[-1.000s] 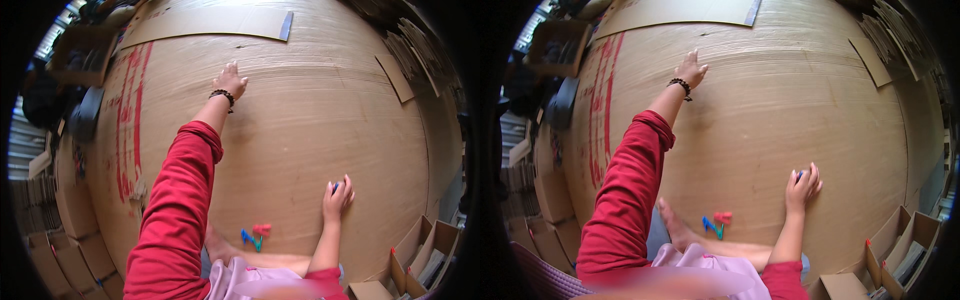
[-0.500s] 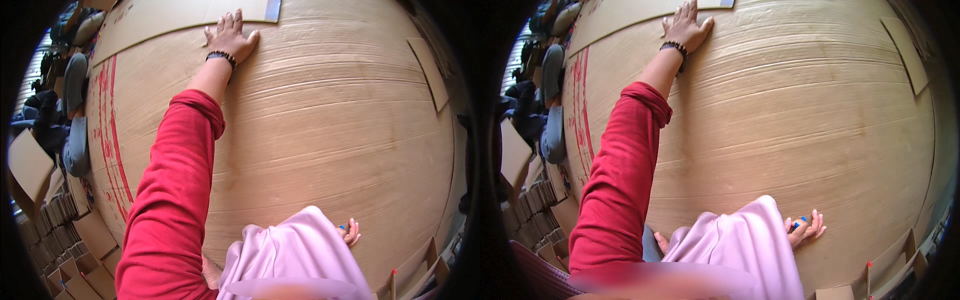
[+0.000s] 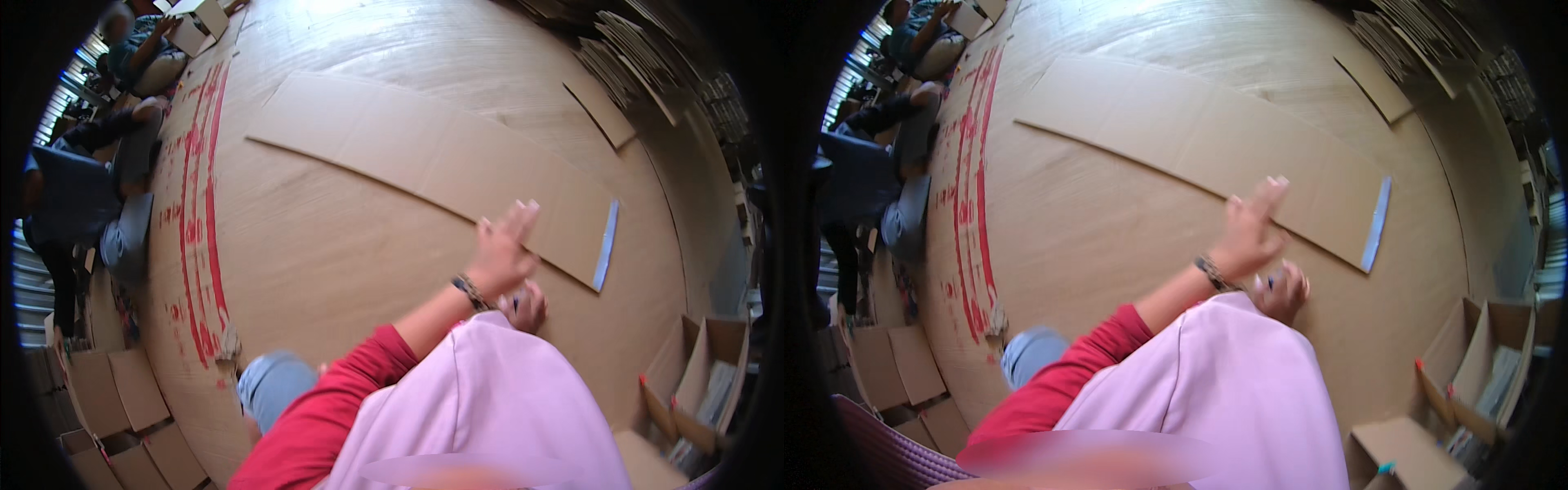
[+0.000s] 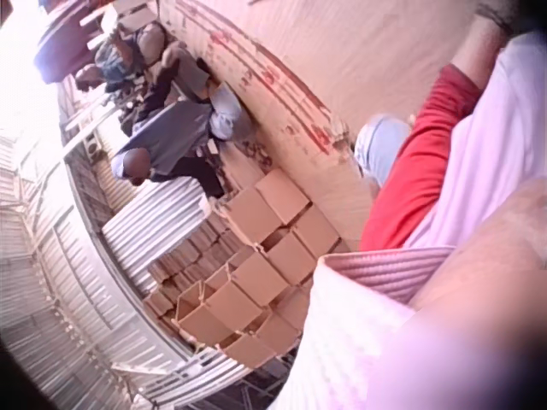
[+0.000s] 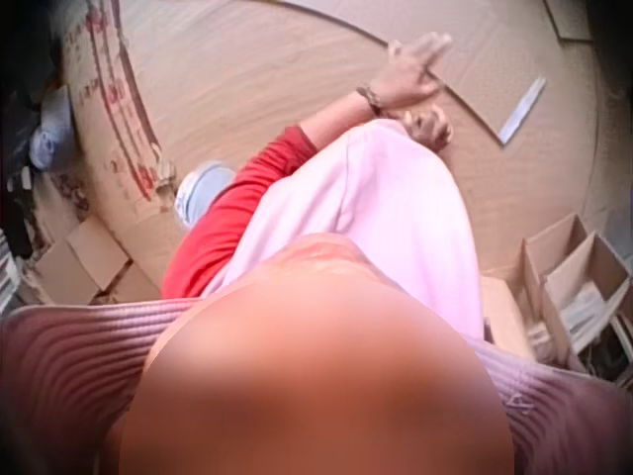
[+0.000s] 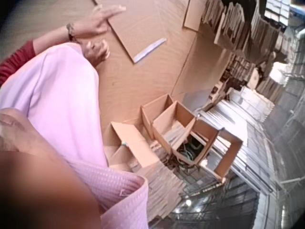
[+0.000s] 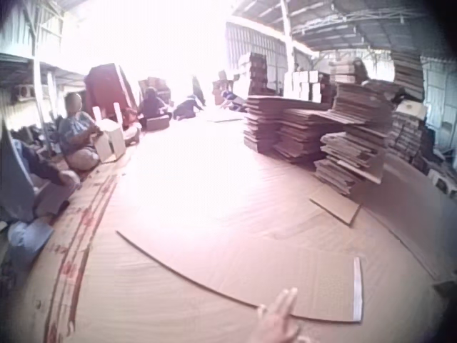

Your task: The person sits on the floor and assembles cardboard boxes by folding the panels and securing them with colorful plastic clips. They repeatedly pick up flat cardboard sheets, fold them into box shapes, and attach clips to hold the structure together.

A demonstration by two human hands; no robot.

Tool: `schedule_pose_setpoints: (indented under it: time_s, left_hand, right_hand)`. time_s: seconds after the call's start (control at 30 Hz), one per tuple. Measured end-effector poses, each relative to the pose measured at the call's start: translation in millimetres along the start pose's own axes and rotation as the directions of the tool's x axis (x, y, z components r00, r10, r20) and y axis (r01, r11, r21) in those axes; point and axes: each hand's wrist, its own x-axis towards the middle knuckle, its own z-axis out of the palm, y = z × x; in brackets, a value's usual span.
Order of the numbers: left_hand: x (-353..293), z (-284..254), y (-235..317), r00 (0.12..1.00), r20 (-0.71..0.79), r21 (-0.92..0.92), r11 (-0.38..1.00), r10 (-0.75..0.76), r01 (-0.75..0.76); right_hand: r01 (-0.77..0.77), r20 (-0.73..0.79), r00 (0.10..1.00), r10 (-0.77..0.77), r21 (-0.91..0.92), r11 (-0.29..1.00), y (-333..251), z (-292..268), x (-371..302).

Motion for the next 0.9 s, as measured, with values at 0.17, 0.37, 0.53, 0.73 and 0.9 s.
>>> schedule_pose_setpoints:
  time_s: [0.17, 0.37, 0.53, 0.73, 0.9]
  left_hand:
    - [-122, -138, -49, 0.955, 0.060, -0.150, 0.943, -0.291, 0.297]
    - [-270, -252, -88, 0.709, -0.012, -0.127, 0.704, -0.705, 0.699]
    - [-272, -244, -124, 0.656, -0.081, -0.328, 0.642, -0.750, 0.693]
    - [-271, -233, -133, 0.584, 0.222, -0.255, 0.532, -0.781, 0.808]
    - [-262, -249, -130, 0.597, 0.062, -0.495, 0.495, -0.800, 0.714]
  right_hand:
    - [-0.150, 0.313, 0.940, 0.136, 0.021, 0.989, -30, -36, -7]
    - [-0.047, 0.497, 0.866, 0.054, -0.025, 0.999, -63, -8, 44]
    - [0.198, 0.746, 0.666, -0.001, -0.176, 0.964, -63, 25, 129]
    - [0.288, 0.850, 0.493, -0.187, 0.043, 0.957, -34, 42, 168]
    - [0.464, 0.722, 0.606, -0.334, 0.021, 0.886, -44, 32, 139]
